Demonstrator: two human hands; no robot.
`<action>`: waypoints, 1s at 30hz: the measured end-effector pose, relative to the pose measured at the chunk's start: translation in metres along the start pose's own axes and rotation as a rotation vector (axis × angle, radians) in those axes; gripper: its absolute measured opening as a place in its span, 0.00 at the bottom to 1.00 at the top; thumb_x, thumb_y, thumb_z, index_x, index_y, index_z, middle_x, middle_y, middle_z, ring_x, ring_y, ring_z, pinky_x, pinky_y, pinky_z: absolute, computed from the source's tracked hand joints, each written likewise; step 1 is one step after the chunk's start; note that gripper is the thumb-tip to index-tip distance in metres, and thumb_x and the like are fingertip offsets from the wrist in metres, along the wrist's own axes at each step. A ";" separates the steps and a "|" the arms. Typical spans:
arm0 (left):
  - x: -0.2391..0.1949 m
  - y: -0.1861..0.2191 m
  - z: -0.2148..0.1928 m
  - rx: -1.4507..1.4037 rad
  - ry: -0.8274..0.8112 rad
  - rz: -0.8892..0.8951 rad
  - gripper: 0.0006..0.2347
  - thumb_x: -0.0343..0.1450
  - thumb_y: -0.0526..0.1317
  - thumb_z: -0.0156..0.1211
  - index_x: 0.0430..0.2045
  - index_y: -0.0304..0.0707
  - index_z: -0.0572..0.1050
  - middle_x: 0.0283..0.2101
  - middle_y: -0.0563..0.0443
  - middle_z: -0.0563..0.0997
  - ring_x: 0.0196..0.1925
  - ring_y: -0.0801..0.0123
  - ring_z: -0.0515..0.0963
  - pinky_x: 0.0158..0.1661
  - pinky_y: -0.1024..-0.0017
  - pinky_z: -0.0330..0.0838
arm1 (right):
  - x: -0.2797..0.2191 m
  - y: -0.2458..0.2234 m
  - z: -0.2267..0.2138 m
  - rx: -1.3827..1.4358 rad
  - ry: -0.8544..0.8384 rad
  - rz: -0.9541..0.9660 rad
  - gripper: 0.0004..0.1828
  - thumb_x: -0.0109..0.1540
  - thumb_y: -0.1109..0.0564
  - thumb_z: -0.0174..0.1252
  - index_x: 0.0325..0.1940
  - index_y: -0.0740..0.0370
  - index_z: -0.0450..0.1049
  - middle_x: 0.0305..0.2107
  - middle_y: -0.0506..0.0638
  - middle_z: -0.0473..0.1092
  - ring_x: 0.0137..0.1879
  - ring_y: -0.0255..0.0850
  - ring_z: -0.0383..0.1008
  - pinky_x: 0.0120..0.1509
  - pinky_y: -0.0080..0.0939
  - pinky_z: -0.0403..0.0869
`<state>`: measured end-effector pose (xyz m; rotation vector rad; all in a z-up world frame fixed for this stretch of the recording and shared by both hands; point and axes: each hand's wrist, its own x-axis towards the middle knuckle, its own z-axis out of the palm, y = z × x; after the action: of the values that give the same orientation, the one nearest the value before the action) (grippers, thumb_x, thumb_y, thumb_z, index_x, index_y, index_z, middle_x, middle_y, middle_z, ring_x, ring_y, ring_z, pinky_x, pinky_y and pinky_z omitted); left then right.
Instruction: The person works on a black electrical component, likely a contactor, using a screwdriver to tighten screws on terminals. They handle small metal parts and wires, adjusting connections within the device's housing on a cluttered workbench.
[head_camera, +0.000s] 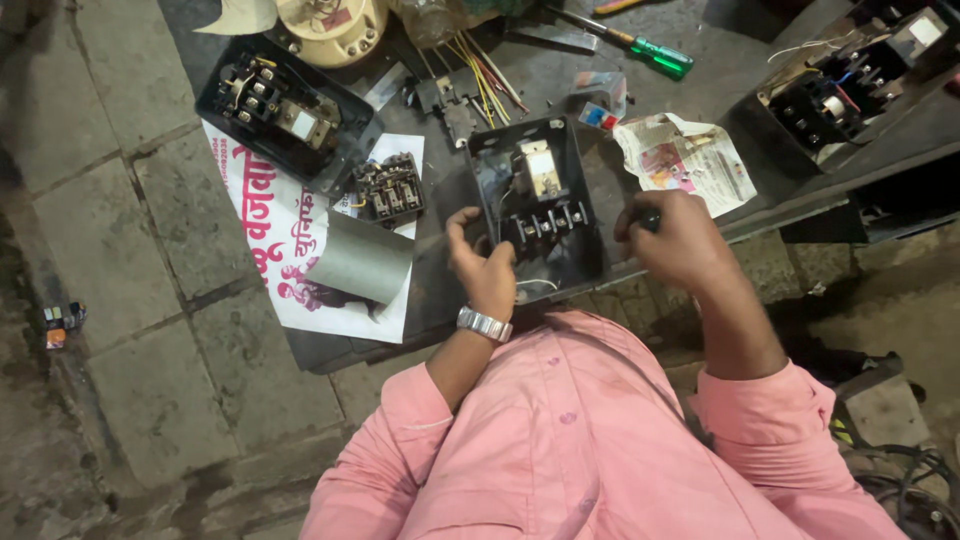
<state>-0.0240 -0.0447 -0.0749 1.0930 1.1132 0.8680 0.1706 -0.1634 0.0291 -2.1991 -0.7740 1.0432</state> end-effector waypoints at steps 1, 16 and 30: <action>0.002 0.000 0.002 0.107 0.015 0.161 0.23 0.58 0.21 0.54 0.49 0.33 0.69 0.45 0.45 0.76 0.42 0.64 0.76 0.40 0.70 0.72 | -0.001 -0.003 0.000 0.045 -0.009 -0.006 0.10 0.59 0.67 0.52 0.36 0.69 0.80 0.26 0.57 0.79 0.31 0.40 0.80 0.37 0.41 0.76; 0.008 0.008 0.004 0.641 0.081 0.465 0.23 0.60 0.28 0.60 0.51 0.38 0.69 0.54 0.44 0.74 0.63 0.50 0.71 0.64 0.50 0.58 | -0.011 -0.012 0.021 0.133 -0.001 -0.144 0.09 0.63 0.63 0.63 0.46 0.68 0.75 0.31 0.54 0.78 0.33 0.39 0.79 0.36 0.39 0.73; -0.002 0.049 -0.028 0.597 -0.135 0.667 0.13 0.65 0.28 0.62 0.42 0.38 0.73 0.51 0.45 0.76 0.58 0.52 0.75 0.62 0.58 0.65 | -0.006 -0.008 0.087 0.033 0.178 -0.468 0.08 0.62 0.61 0.68 0.44 0.66 0.82 0.38 0.57 0.79 0.43 0.40 0.81 0.48 0.39 0.75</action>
<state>-0.0527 -0.0275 -0.0291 2.0627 0.9157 0.9684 0.0943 -0.1407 -0.0082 -1.9157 -1.1073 0.6146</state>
